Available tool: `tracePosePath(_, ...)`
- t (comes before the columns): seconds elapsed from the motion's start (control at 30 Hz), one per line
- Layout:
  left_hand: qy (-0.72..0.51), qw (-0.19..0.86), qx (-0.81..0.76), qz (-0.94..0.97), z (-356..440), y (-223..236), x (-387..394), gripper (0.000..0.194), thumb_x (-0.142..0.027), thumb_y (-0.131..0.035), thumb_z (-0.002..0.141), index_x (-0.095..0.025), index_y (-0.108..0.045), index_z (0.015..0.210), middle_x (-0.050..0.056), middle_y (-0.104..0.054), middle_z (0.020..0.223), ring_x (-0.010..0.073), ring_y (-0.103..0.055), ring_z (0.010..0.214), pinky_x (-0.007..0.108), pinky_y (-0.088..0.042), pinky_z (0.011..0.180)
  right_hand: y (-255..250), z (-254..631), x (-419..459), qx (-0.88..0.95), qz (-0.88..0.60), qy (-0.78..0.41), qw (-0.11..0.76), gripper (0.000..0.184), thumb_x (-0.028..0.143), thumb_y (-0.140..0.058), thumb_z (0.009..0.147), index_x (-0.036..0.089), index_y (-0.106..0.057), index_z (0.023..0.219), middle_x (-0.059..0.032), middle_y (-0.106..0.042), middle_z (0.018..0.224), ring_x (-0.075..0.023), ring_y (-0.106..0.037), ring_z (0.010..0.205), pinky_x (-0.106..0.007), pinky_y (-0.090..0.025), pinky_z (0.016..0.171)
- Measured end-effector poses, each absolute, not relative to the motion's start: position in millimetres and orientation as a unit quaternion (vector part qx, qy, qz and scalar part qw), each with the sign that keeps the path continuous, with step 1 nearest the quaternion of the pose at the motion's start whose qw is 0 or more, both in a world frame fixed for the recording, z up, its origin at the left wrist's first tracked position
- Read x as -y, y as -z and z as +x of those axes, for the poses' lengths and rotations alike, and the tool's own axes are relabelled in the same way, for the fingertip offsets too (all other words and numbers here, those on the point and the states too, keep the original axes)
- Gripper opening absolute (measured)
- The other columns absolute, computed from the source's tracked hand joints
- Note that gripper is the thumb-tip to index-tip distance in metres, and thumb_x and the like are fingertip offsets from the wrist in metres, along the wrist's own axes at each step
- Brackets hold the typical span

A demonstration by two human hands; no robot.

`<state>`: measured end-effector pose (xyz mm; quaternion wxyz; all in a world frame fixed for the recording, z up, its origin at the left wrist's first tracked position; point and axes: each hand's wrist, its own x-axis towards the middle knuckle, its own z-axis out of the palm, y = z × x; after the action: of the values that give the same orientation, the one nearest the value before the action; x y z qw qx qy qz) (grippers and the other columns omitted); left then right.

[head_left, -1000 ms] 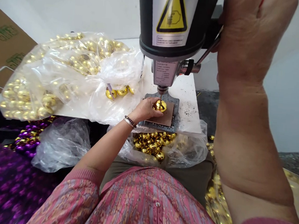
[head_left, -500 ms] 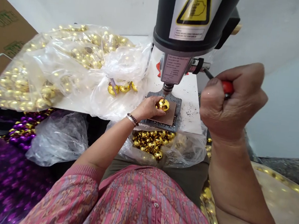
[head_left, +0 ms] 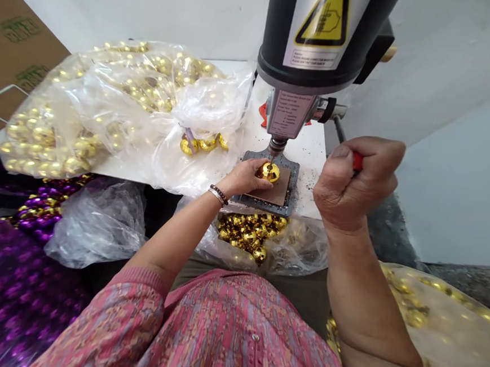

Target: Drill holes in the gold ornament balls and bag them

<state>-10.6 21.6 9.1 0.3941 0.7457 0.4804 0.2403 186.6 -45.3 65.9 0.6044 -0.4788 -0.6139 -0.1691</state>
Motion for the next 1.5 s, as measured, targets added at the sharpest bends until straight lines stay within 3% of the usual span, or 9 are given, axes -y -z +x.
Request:
tracePosePath(0.4, -0.237, 0.421, -0.483, 0.731, -10, -3, -24, 0.049, -0.024, -0.087, 0.071, -0.017, -0.076, 0.119, 0.002, -0.077, 0.098, 0.022, -0.068, 0.091, 0.031, -0.055, 0.084, -40, 175, 39, 0.595, -0.425, 0.19, 0.655, 0.025, 0.041, -0.045, 0.104, 0.02, -0.056, 0.094, -0.0008, -0.058, 0.08, -0.0087, -0.054, 0.072, -0.026, -0.045, 0.069)
tracePosePath(0.57, -0.229, 0.423, -0.506, 0.716, -7, -8, -17, 0.057, -0.022, -0.086, 0.074, -0.014, -0.073, 0.129, 0.003, -0.077, 0.101, 0.0222, -0.07, 0.094, 0.033, -0.055, 0.09, -89, 176, 31, 0.58, -0.433, 0.159, 0.671, 0.031, 0.043, -0.044, 0.105, 0.018, -0.051, 0.089, 0.0012, -0.051, 0.078, -0.0047, -0.048, 0.071, -0.022, -0.038, 0.07)
tracePosePath(0.77, -0.267, 0.403, -0.506, 0.714, -17, -14, 13, 0.063, -0.021, -0.085, 0.075, -0.014, -0.067, 0.135, 0.006, -0.078, 0.111, 0.0231, -0.071, 0.099, 0.033, -0.056, 0.091, -153, 185, -1, 0.541, -0.524, 0.056, 0.655, 0.018, 0.014, -0.04, 0.096, 0.018, -0.041, 0.078, 0.0025, -0.046, 0.07, -0.0051, -0.038, 0.064, -0.024, -0.034, 0.073)
tracePosePath(0.97, -0.061, 0.389, -0.372, 0.841, -44, -18, 53, 0.055, -0.033, -0.091, 0.074, -0.02, -0.074, 0.126, 0.008, -0.079, 0.112, 0.0263, -0.074, 0.101, 0.034, -0.056, 0.089, -149, 185, 0, 0.544, -0.51, 0.028, 0.665, 0.016, 0.017, -0.04, 0.093, 0.021, -0.036, 0.078, 0.0024, -0.039, 0.071, -0.0062, -0.035, 0.06, -0.024, -0.035, 0.066)
tracePosePath(1.07, 0.027, 0.343, -0.382, 0.857, -51, -19, 63, 0.065, -0.037, -0.09, 0.079, -0.02, -0.071, 0.138, 0.013, -0.078, 0.125, 0.0292, -0.075, 0.109, 0.037, -0.058, 0.095, -146, 186, 6, 0.572, -0.497, 0.01, 0.652, 0.013, 0.023, -0.041, 0.095, 0.021, -0.038, 0.083, 0.0016, -0.042, 0.077, -0.0057, -0.037, 0.063, -0.021, -0.035, 0.063)
tracePosePath(1.13, 0.005, 0.309, -0.418, 0.854, -56, -21, 61, 0.065, -0.036, -0.085, 0.085, -0.018, -0.067, 0.145, 0.015, -0.077, 0.131, 0.0282, -0.075, 0.113, 0.037, -0.059, 0.099, -146, 186, 9, 0.572, -0.502, 0.007, 0.648, 0.013, 0.024, -0.042, 0.095, 0.021, -0.038, 0.083, 0.0015, -0.044, 0.078, -0.0054, -0.038, 0.063, -0.021, -0.035, 0.062)
tracePosePath(1.27, -0.133, 0.233, -0.525, 0.808, -73, -31, 28, 0.036, -0.023, -0.059, 0.102, -0.018, -0.076, 0.134, 0.012, -0.081, 0.124, 0.0224, -0.076, 0.109, 0.034, -0.058, 0.102, -144, 184, 11, 0.57, -0.5, 0.01, 0.652, 0.015, 0.027, -0.043, 0.095, 0.02, -0.038, 0.083, 0.0019, -0.044, 0.079, -0.004, -0.038, 0.064, -0.022, -0.039, 0.067)
tracePosePath(1.4, -0.136, 0.086, -0.663, 0.732, -86, -39, -31, 0.049, -0.002, -0.045, 0.095, -0.011, -0.075, 0.132, 0.018, -0.079, 0.13, 0.0294, -0.073, 0.124, 0.041, -0.054, 0.111, -142, 182, 13, 0.569, -0.479, 0.011, 0.668, 0.017, 0.032, -0.042, 0.093, 0.019, -0.039, 0.083, 0.0032, -0.047, 0.08, -0.0017, -0.04, 0.065, -0.023, -0.041, 0.074)
tracePosePath(1.5, -0.059, 0.06, -0.702, 0.707, -84, -39, -67, 0.049, -0.006, -0.047, 0.097, -0.009, -0.069, 0.141, 0.022, -0.077, 0.131, 0.0351, -0.072, 0.127, 0.044, -0.054, 0.109, -141, 183, 15, 0.57, -0.47, 0.013, 0.674, 0.017, 0.031, -0.042, 0.093, 0.018, -0.04, 0.082, 0.004, -0.053, 0.081, -0.0002, -0.043, 0.065, -0.022, -0.043, 0.075)
